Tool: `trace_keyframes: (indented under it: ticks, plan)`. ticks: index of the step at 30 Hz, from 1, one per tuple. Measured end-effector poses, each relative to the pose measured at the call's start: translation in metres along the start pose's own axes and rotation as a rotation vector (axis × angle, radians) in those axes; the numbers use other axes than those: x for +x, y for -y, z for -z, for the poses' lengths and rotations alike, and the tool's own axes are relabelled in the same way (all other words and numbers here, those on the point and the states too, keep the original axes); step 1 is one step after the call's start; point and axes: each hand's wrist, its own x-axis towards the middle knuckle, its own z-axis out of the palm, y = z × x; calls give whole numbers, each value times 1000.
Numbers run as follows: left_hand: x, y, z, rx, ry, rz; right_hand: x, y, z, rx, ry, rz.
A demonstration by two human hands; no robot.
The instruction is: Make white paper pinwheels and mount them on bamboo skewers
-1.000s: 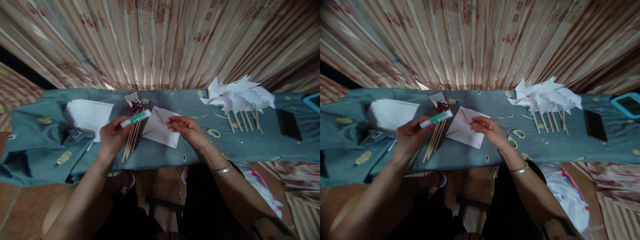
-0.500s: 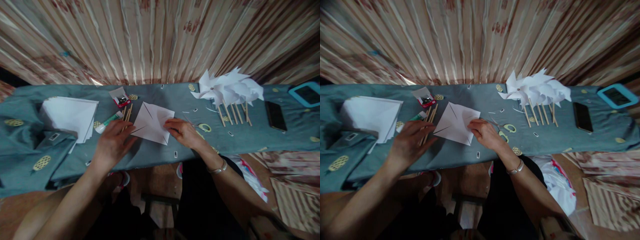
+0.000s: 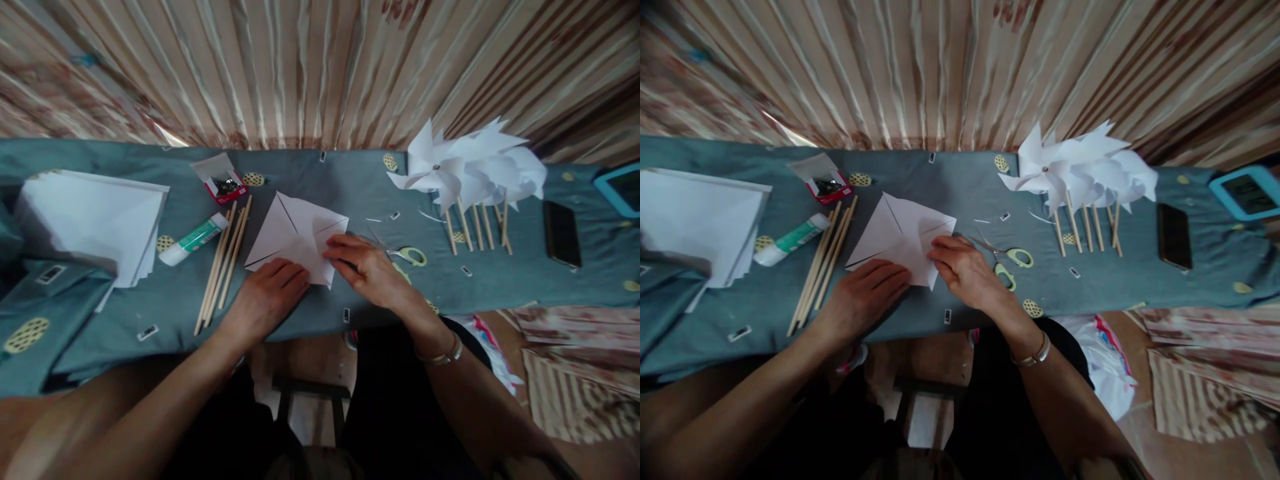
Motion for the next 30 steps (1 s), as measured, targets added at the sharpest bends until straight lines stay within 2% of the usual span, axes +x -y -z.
trace_keyframes:
  ticks: [7,10,13,19,26,30]
  plan:
    - [1,3,0,-206,-33,217,6,8,-5,246,-38,-137]
    - [3,4,2,-236,-14,259,10,12,-15,408,-78,-200]
    - [4,4,2,-248,-37,285,14,14,-25,478,-143,-236]
    - [-1,2,0,-262,-78,334,18,20,-33,366,-217,-252]
    - [-2,3,0,-247,-80,283,19,27,-33,224,-259,-257]
    - [0,3,-1,-227,-97,287,17,30,-31,127,-281,-215]
